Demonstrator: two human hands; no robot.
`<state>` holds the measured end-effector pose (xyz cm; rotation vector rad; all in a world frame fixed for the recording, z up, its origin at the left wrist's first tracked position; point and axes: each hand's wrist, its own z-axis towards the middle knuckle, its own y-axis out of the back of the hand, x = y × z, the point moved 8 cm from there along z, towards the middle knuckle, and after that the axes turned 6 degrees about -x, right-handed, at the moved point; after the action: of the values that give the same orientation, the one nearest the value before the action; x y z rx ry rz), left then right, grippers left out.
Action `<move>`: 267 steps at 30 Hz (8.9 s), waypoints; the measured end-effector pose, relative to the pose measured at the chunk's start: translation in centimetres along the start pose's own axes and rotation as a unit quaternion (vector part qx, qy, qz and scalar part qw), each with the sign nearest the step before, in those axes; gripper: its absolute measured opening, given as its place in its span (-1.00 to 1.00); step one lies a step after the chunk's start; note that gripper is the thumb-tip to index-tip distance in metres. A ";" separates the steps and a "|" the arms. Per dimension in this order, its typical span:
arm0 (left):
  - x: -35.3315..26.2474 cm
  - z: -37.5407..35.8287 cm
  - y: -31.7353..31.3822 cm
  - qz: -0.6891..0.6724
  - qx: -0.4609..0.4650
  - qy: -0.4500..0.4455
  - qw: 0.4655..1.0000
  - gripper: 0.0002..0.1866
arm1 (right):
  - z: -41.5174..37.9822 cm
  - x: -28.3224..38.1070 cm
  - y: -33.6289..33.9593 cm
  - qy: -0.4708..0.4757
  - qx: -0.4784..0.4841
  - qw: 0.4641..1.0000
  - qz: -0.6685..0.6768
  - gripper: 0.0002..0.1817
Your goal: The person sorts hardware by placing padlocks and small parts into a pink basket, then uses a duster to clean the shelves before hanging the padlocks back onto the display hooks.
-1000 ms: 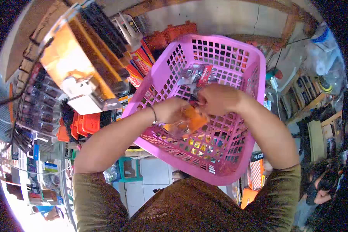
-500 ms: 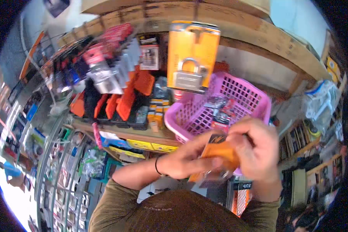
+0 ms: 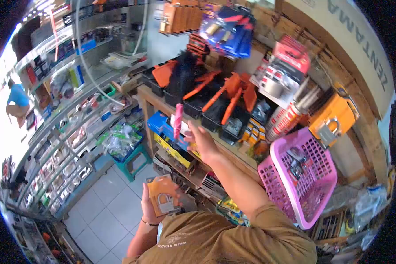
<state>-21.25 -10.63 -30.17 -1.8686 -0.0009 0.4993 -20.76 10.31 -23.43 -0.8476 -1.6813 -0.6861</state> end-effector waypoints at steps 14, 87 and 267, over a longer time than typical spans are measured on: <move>-2.1 3.1 2.5 -0.044 -0.014 -0.075 0.996 -0.24 | 4.9 2.5 -5.5 -0.083 0.178 0.945 0.262 -0.82; 1.6 13.4 -0.1 0.010 0.071 -0.031 0.997 -0.49 | -21.6 -12.6 13.7 -0.021 -0.045 0.889 -0.455 -0.58; 1.9 -3.2 -36.7 0.409 0.446 -0.201 0.770 -0.19 | -23.6 22.8 15.1 0.400 -0.105 0.910 0.033 -0.68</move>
<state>-9.57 0.01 3.22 -0.7036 0.6802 1.2359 0.89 4.78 4.91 -0.6321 -0.8435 -1.0102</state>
